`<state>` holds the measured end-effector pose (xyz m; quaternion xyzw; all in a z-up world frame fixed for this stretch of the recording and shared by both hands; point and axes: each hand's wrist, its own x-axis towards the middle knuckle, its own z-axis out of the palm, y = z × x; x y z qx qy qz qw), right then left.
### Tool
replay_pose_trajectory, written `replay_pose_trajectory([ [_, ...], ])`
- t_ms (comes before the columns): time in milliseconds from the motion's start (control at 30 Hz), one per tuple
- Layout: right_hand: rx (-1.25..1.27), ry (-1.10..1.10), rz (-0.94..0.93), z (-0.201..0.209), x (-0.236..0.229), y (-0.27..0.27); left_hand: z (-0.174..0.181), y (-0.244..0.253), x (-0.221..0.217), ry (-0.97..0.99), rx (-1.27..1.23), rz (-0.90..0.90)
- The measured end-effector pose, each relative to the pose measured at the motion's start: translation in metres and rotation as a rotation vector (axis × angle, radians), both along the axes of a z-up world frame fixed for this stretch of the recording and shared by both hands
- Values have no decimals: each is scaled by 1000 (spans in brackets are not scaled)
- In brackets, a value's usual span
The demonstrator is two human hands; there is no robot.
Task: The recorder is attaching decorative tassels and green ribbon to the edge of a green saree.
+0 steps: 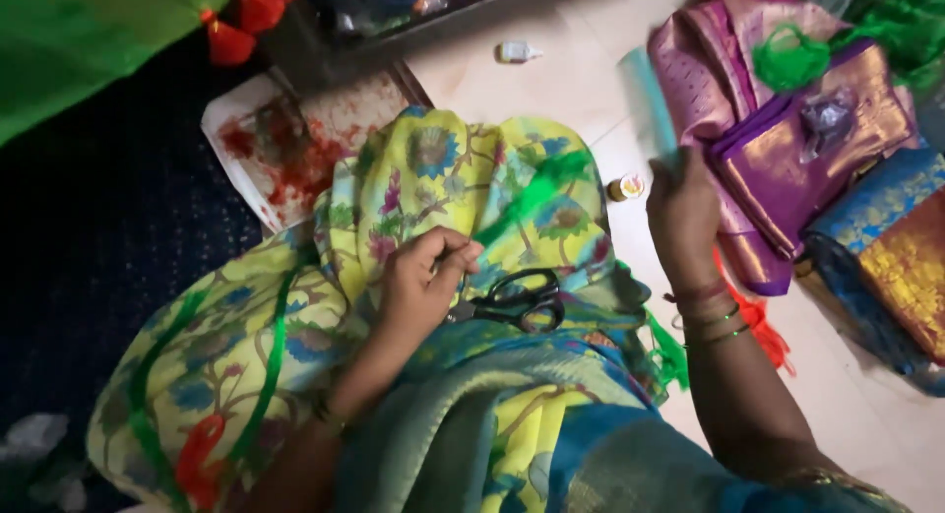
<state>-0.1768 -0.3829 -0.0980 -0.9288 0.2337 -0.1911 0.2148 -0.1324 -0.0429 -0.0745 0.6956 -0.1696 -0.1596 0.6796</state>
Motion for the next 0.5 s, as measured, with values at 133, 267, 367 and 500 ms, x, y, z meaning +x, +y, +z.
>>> replay_pose_trajectory([
  [133, 139, 66, 412, 3, -24, 43, -7, -4, -2, 2, -19, -81],
  [267, -146, 136, 299, -23, -14, 14, -3, -5, -6, 19, -22, -112],
  [367, -117, 14, 102, -14, -13, 17, -5, -1, -12, 6, 36, -84],
  [500, -50, 17, 406, 18, -30, 66, 16, -5, -11, -2, 77, -117],
])
